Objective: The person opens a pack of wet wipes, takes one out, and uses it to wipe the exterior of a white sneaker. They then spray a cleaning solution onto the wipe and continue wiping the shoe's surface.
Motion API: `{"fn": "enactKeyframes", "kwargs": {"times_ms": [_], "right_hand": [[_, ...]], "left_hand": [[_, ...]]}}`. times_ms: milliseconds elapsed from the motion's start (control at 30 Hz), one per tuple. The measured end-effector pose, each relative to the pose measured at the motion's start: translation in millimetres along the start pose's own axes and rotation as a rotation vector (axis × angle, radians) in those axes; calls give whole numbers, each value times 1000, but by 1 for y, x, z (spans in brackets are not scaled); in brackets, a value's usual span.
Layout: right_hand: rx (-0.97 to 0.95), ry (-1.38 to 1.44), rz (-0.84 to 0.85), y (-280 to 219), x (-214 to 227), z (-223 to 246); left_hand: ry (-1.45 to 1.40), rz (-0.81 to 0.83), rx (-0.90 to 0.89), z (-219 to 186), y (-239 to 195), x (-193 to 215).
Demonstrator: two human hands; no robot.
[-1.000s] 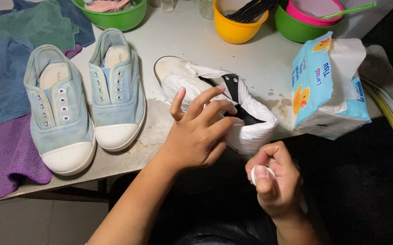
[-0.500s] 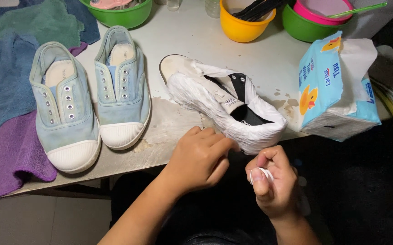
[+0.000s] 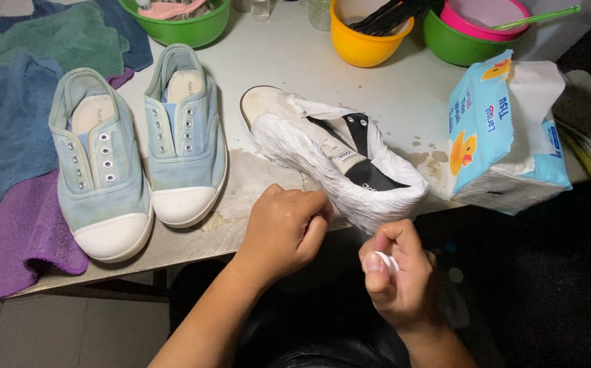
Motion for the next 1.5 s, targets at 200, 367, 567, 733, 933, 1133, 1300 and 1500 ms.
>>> {"fn": "enactKeyframes", "kwargs": {"times_ms": [200,367,567,733,933,1133,1300,1500], "right_hand": [[3,15,-12,-1,-2,-4],[4,0,-41,-4,0,-6],[-12,-6,-36,-9,8,-13],[-11,165,-36,-13,12,-21],[9,347,-11,-14,12,-39],[-22,438,1,-13,15,-53],[-41,518,10,-13,15,-57],[-31,455,-9,-11,19,-67]], "left_hand": [[-77,51,-53,-7,2,4],[-11,-25,-35,-8,0,2],[-74,59,-119,-20,3,0],[-64,37,-101,-22,2,-3],[-126,95,-149,-33,3,-10],[-160,81,-78,-40,5,-10],[-230,182,-81,-48,8,-14],[-235,270,28,-46,9,-14]]}}
Point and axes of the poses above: each hand's wrist, its own y-axis towards the middle knuckle, its own x-axis out of the back of the hand, z = x × y, the point moved 4 cm from there along y, towards the middle knuckle, and after that the axes turned 14 degrees about z, right-handed, at the moved point
